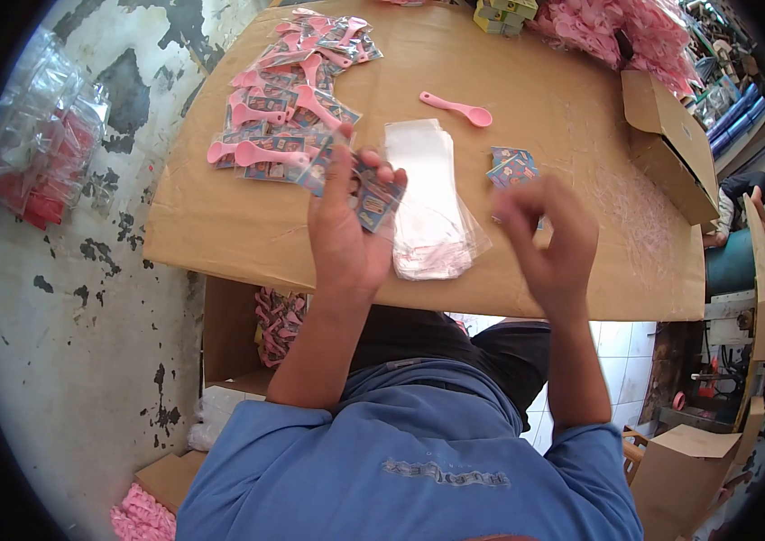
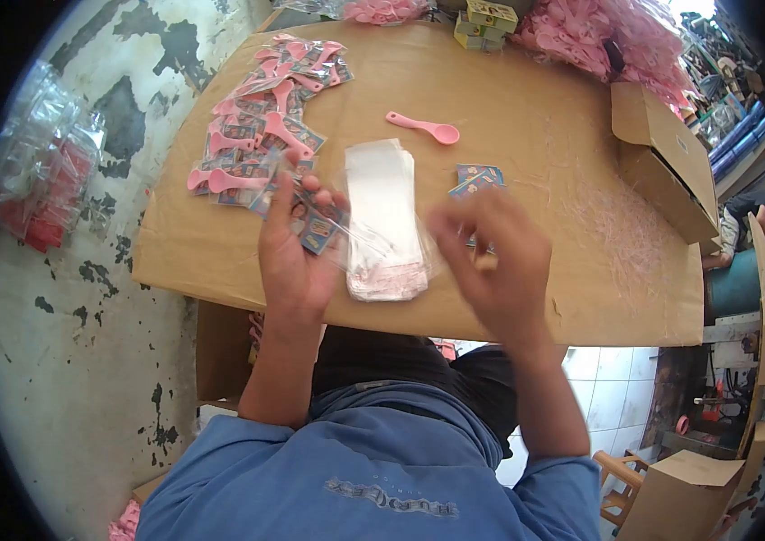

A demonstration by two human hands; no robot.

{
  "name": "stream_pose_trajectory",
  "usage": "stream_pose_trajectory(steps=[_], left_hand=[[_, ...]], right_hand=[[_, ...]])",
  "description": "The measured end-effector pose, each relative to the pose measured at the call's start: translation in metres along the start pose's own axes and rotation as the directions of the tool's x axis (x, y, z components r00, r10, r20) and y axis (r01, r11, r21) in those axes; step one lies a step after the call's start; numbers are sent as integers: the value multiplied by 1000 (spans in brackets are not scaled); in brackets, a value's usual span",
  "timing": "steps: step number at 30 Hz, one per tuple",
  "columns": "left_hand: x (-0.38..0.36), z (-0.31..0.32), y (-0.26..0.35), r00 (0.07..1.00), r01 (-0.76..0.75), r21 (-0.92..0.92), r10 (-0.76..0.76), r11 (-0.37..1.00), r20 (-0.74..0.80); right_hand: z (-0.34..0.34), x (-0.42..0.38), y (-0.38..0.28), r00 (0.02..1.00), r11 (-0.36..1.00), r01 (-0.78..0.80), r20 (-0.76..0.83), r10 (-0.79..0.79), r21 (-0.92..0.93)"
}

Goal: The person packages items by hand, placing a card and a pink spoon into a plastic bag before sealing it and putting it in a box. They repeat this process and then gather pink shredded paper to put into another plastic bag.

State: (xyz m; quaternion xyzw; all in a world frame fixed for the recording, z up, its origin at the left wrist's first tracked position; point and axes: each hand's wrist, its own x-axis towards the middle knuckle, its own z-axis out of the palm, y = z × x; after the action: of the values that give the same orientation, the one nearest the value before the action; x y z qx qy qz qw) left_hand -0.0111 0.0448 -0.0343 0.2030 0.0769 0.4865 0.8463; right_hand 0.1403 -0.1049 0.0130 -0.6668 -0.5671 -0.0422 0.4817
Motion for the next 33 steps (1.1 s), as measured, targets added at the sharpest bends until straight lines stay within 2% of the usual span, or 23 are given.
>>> stream_pose_trajectory(steps=[1,3,5,8,11,14,17,20,23,25,27,29,31,33], left_hand=[[-1,0,4,1000,-4,2,4,1000,-9],[-5,1,10,1000,-6,10,7,1000,-24],[-14,2,8,1000,30,41,-30,999,-5],[-27,6,6,998,55,95,-55,994,0],[-31,0,12,999,25,126,-28,992,27],[-32,-4,17,999,-34,159,31,987,22],[-29,-6,15,998,-65,169,62,983,25],[-25,-4,9,997,-72,106,67,992,46],[-17,-4,12,980,-179,95,169,979,109],[-13,-1,19,969,-244,85,238,966,67],[-6,1,22,953,-302,65,303,951,0],[1,4,22,941,-339,39,339,940,-10],[7,7,20,930,-366,37,367,930,-25],[9,9,17,933,-359,46,360,932,3]], right_hand=[[0,18,7,996,997,-80,29,81,-8],[12,62,26,992,995,38,123,-26,-90],[33,99,51,964,991,53,264,-19,-125],[80,130,118,920,883,345,301,-251,-318],[103,145,143,853,858,384,486,-189,-340],[97,150,129,823,845,385,553,-133,-370],[94,149,135,873,955,218,477,-99,-201],[75,149,149,875,956,222,472,-109,-191],[41,133,123,951,959,224,253,-177,-171],[8,110,70,987,982,147,76,-139,-122],[-13,75,43,991,984,-120,-52,127,130],[-25,35,34,970,910,-201,-57,237,363],[-29,-2,24,906,796,-368,-6,423,481],[-22,-32,28,870,666,-405,40,492,626]])
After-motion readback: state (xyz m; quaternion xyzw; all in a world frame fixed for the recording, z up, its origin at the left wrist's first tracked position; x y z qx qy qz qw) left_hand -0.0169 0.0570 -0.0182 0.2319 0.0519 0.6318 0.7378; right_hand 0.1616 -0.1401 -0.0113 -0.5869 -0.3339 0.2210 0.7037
